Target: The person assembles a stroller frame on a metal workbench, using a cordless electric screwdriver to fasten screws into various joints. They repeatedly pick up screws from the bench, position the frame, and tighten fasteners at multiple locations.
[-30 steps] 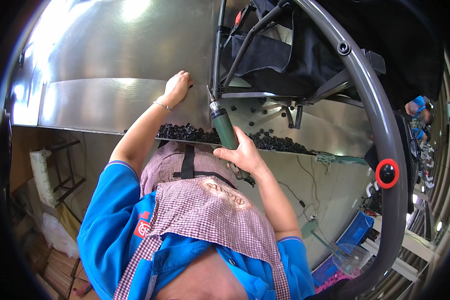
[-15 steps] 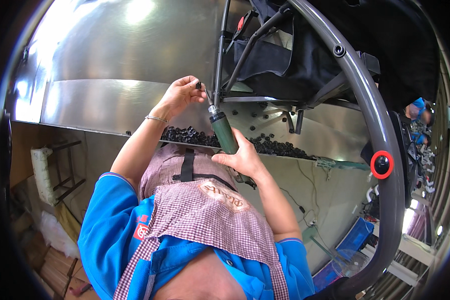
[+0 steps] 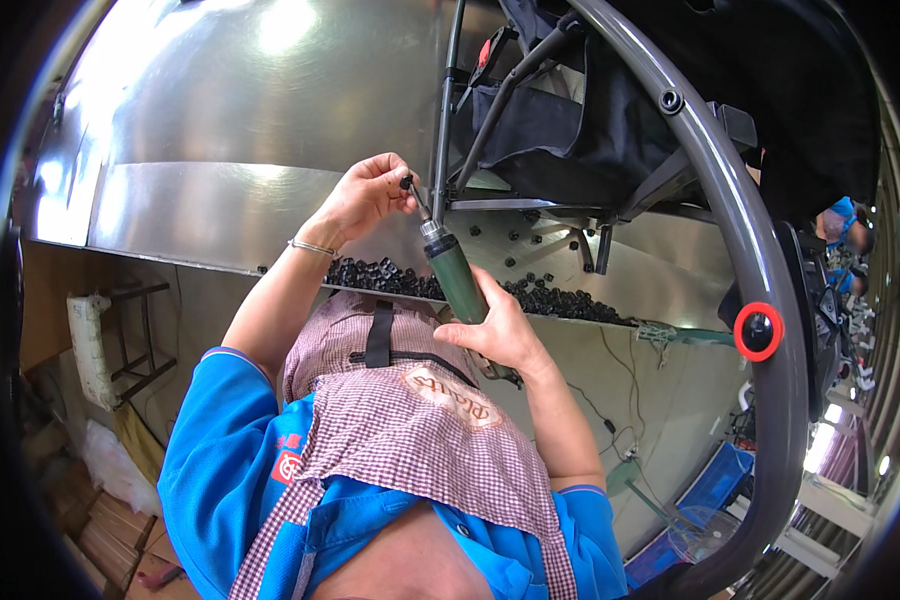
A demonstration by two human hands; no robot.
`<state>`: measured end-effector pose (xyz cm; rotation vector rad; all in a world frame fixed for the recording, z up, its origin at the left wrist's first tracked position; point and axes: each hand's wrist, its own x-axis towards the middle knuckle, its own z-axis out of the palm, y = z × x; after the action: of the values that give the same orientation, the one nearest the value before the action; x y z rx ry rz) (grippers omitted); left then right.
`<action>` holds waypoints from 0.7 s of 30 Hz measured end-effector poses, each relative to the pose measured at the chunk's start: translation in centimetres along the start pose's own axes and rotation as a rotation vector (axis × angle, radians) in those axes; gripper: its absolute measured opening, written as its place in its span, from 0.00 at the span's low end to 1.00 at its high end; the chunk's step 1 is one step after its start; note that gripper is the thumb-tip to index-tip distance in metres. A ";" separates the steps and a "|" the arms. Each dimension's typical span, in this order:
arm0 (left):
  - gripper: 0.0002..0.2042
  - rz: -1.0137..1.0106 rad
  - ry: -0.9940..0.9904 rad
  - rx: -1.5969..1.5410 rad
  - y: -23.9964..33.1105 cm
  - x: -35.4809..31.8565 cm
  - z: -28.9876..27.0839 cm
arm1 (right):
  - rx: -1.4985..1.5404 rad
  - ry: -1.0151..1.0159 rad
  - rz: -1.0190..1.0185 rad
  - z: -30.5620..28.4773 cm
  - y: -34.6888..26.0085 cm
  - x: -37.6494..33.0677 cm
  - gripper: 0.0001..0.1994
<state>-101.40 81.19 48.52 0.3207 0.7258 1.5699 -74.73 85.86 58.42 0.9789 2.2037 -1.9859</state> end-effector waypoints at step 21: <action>0.08 0.039 -0.075 0.422 2.2 1.1 2.3 | -0.019 0.057 0.055 -0.5 0.0 -0.7 0.47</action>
<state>-101.88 82.89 51.42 0.7036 0.9950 1.4246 -73.94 85.99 58.81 1.0948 2.1939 -1.9348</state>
